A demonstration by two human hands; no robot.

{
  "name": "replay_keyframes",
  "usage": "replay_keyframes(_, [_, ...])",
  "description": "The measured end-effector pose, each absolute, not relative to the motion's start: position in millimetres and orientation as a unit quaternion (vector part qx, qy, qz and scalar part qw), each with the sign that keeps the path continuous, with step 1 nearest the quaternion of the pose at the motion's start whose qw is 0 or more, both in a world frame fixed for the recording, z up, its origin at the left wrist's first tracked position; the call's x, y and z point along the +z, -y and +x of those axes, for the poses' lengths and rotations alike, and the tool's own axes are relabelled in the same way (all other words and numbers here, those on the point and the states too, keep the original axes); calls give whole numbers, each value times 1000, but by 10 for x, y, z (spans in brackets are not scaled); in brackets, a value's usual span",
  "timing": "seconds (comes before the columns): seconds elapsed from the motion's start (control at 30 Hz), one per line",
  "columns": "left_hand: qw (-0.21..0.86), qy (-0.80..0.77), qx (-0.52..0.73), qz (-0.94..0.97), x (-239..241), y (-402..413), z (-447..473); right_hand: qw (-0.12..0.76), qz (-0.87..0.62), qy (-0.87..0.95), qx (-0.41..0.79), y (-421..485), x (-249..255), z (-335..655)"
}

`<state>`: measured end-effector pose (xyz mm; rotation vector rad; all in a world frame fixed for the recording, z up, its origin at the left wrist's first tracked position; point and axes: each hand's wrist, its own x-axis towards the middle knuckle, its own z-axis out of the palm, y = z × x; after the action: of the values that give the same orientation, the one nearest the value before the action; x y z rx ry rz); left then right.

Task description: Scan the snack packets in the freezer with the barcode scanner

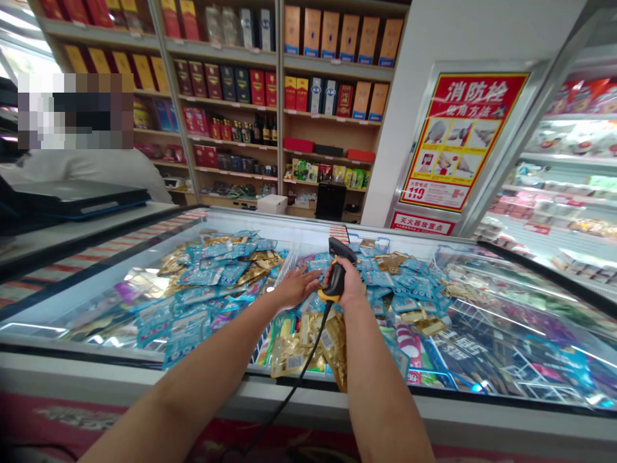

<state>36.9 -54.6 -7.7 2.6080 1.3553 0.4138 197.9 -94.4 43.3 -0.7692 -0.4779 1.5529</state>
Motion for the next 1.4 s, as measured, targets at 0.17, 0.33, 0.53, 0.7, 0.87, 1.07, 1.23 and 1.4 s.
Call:
replay_keyframes(0.17, [34, -483, 116, 867, 1, 480, 215, 612, -344, 217, 678, 926, 411, 1966])
replay_keyframes(0.33, [37, -483, 142, 863, -25, 403, 98, 629, -360, 217, 654, 916, 391, 1934])
replay_keyframes(0.53, [67, -444, 108, 887, -100, 429, 227, 629, -360, 229, 650, 924, 373, 1919])
replay_keyframes(0.7, [48, -420, 103, 900, -89, 480, 298, 621, -362, 225, 658, 940, 404, 1912])
replay_keyframes(0.87, [-6, -511, 174, 842, -118, 425, 269, 622, -361, 221, 658, 926, 382, 1925])
replay_keyframes(1.07, [70, -574, 218, 786, -167, 279, 206, 616, -373, 227, 656, 915, 350, 1925])
replay_keyframes(1.23, [223, -547, 329, 737, -145, 188, 145, 611, -376, 226, 659, 909, 341, 1917])
replay_keyframes(1.4, [338, -548, 520, 562, -88, 159, 42, 587, -382, 242, 672, 937, 351, 1886])
